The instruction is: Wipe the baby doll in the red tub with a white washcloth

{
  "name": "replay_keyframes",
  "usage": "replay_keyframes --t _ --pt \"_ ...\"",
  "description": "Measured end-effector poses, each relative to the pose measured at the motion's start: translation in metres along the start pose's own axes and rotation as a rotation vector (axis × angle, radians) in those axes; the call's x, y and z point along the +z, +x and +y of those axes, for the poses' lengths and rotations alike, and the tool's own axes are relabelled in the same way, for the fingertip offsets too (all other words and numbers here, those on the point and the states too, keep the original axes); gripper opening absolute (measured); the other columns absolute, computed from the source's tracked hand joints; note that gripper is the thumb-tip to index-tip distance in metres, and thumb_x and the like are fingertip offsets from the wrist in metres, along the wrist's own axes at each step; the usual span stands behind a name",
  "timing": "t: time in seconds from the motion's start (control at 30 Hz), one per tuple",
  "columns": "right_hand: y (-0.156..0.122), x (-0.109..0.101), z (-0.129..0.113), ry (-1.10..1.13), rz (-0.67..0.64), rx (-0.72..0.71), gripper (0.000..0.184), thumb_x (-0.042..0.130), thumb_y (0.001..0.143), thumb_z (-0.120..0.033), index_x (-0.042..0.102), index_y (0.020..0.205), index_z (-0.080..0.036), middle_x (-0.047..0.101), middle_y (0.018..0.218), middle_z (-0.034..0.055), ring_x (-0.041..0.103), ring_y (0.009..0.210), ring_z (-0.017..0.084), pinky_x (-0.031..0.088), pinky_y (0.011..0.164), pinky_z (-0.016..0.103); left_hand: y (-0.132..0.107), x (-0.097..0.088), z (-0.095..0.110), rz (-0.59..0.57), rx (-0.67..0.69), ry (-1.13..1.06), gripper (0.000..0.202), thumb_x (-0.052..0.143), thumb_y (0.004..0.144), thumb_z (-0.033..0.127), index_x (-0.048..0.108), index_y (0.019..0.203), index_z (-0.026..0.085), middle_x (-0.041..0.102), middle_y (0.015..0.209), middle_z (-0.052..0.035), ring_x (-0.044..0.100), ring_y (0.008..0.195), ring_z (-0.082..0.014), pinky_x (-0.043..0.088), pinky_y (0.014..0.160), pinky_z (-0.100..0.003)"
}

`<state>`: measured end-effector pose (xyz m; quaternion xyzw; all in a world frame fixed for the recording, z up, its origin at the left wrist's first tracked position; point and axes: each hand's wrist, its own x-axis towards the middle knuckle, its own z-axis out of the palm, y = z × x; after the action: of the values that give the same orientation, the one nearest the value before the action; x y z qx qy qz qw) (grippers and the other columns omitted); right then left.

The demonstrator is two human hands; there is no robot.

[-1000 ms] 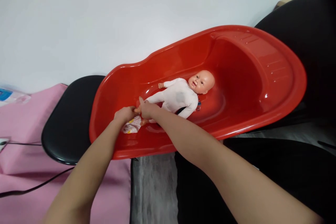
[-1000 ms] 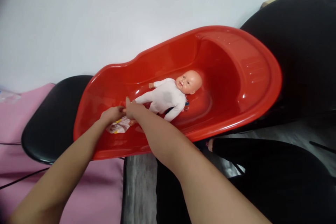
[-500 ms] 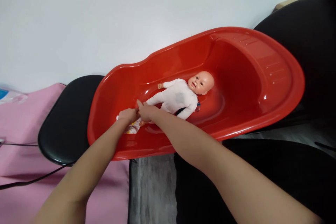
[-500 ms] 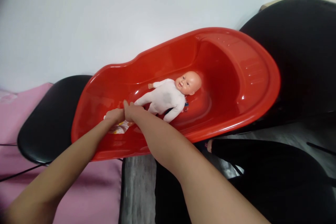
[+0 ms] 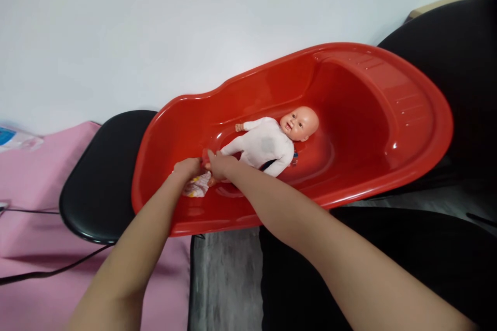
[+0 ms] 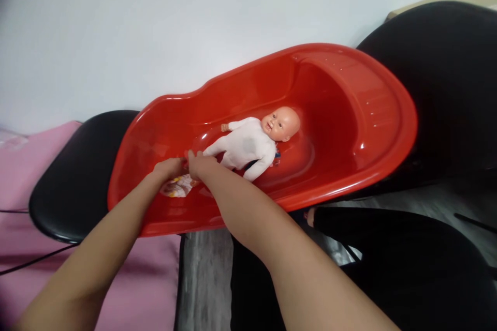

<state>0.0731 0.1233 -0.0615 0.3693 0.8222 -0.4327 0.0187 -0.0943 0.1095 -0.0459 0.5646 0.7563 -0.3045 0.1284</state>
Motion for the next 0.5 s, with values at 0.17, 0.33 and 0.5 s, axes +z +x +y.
replay_keyframes --t 0.17,0.33,0.5 --pt "-0.014 -0.007 -0.001 0.045 0.029 0.019 0.135 0.098 0.071 -0.028 0.013 0.176 -0.024 0.017 0.182 0.0239 0.055 0.146 0.047 0.057 0.107 0.06 -0.011 -0.023 -0.037 0.073 -0.165 -0.098 0.04 0.063 0.093 0.034 0.077 0.129 0.022 0.075 0.138 -0.0179 0.072 0.124 -0.0374 0.058 0.089 -0.039" --pt "-0.017 -0.009 -0.005 0.079 0.062 -0.003 0.124 0.093 0.075 -0.023 0.02 0.176 -0.018 0.032 0.175 0.0251 0.063 0.137 0.046 0.06 0.101 0.055 -0.044 -0.035 -0.038 0.674 -0.283 -0.294 0.05 0.036 0.112 0.043 0.064 0.145 0.018 0.078 0.123 -0.0203 0.074 0.114 -0.0389 0.056 0.091 -0.048" --pt "-0.013 -0.011 -0.011 0.194 0.131 -0.103 0.121 0.085 0.088 -0.046 0.01 0.177 -0.018 0.03 0.175 0.025 0.056 0.146 0.042 0.054 0.113 0.053 -0.061 -0.031 -0.017 1.047 -0.01 -0.342 0.044 0.037 0.111 0.038 0.068 0.135 0.017 0.074 0.125 -0.0144 0.072 0.115 -0.0314 0.054 0.096 -0.039"
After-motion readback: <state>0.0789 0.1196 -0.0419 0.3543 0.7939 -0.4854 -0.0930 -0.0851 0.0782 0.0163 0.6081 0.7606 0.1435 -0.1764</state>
